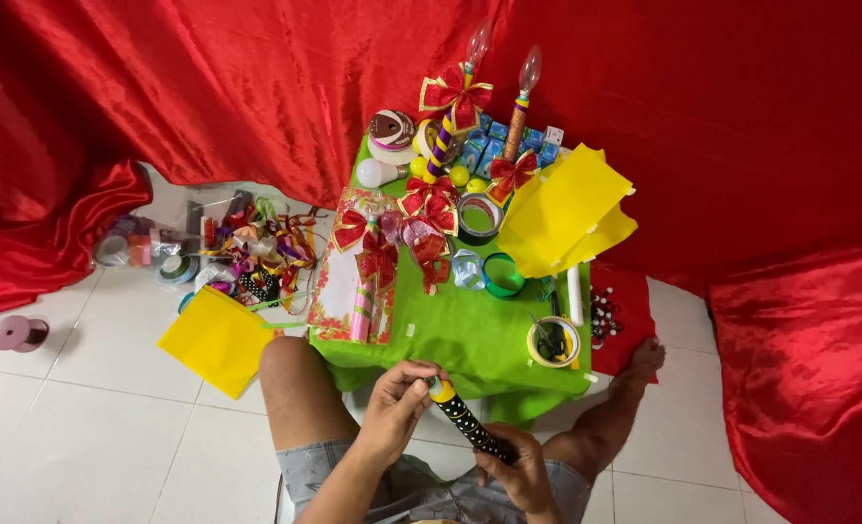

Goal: Attaching a red bow to a decorative stick and organizing gift-wrapping materials on a small table.

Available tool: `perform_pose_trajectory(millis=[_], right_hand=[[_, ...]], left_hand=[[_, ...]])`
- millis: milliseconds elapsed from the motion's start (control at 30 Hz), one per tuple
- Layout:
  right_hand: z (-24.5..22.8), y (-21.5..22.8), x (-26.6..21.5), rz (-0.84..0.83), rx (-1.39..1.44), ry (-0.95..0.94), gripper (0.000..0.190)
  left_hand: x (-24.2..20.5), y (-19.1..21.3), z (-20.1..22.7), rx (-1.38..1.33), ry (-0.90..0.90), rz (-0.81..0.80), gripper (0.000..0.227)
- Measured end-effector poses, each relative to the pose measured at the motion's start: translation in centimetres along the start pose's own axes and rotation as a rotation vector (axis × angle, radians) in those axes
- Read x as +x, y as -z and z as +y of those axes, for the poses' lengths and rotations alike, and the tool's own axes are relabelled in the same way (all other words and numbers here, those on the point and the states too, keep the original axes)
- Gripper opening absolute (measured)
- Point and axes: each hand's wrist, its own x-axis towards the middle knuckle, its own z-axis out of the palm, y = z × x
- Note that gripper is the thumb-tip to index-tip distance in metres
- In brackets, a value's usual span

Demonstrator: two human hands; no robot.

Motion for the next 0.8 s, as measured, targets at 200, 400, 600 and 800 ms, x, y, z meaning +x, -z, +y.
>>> perform_pose_trajectory(millis=[200,400,600,800], right_hand=[[-1.0,-0.7,0.4,0.010,-0.034,-0.021,0.035],[0.0,0.0,0.1,0.026,-0.003,-0.045,0.036],[0.3,0.5,0.1,0.000,0.024,-0.023,0.036],[-0.5,-0.1,0.5,0.006,0.004,-0.015,0.035]], left_hand=[[0.2,-0.3,0.6,0.061,-0.033,-0.005,0.022],[0.2,-0.6,1.1,0.166,-0.040,-0.005,0.024],[0.5,-1.3,2.1,0.245,-0.001,-0.039,0.021],[0.8,-1.0,2.1,0.243,0.013,-0.095,0.022]])
